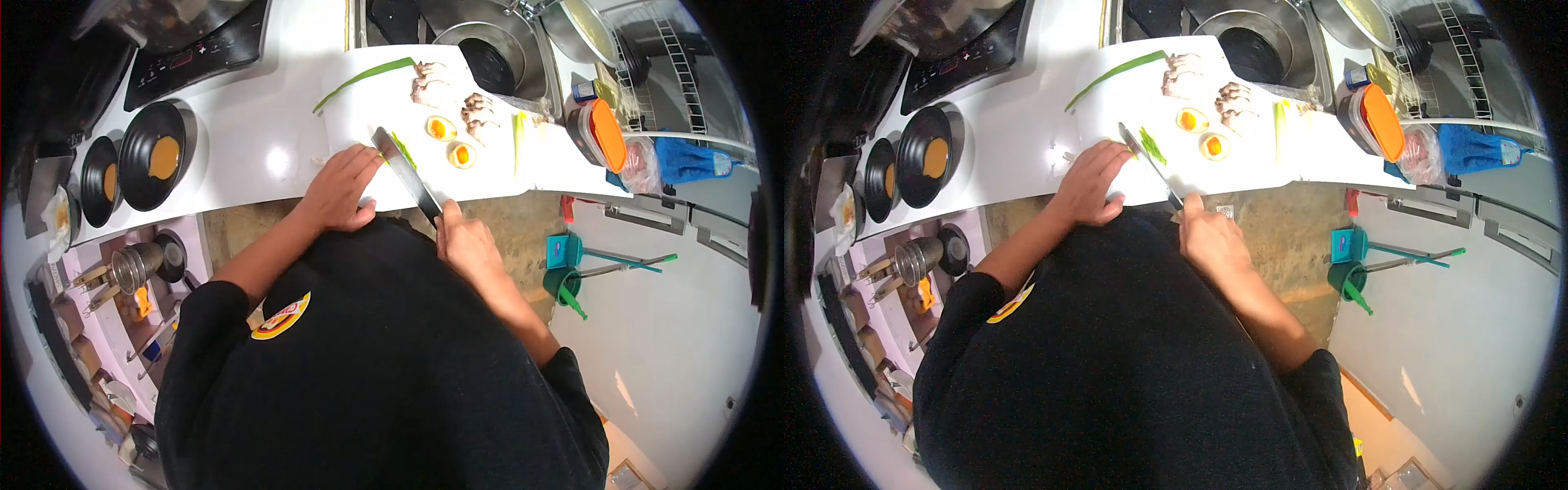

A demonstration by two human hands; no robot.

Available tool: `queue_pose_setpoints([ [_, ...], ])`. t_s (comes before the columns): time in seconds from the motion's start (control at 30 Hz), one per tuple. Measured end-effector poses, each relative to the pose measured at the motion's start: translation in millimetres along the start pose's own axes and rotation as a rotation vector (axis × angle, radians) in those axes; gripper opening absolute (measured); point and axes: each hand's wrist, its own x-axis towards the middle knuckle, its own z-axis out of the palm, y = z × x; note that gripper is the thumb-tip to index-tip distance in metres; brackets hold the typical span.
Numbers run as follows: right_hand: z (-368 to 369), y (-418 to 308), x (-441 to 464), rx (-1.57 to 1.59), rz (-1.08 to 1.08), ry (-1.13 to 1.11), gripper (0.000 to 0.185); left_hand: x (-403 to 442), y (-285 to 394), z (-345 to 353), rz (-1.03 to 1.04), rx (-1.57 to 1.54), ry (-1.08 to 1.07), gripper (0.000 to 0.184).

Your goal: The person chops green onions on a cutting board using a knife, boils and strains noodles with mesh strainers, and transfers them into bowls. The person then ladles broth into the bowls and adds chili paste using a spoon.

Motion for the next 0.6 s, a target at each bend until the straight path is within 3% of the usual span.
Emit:
queue_pose_setpoints([
  [0.13,-7.4,-5.0,-3.2,-0.029,0.007,0.006,0.017,-1.3,-0.4,-1.9,0.011,-0.048,0.015,0.062],
  [0.2,-18.9,-11.6,-1.6,-0.014,0.174,-0.215,0.019,-0.1,-0.9,-3.2,0.014,-0.054,0.012,0.062],
  [0.33,-14.5,-12.0,5.0,-0.012,0.158,-0.238,0.019,-2.0,-1.9,-3.9,0.022,-0.027,-0.006,0.063],
  [0.5,-1.3,-20.0,34.5,0.041,0.025,-0.098,0.022,-4.4,-3.4,0.6,0.039,-0.007,0.009,0.061],
  [0.6,-4.9,-4.1,9.1,0.010,0.139,-0.205,0.023,-3.3,-7.5,0.0,0.043,-0.040,0.018,0.060],
])
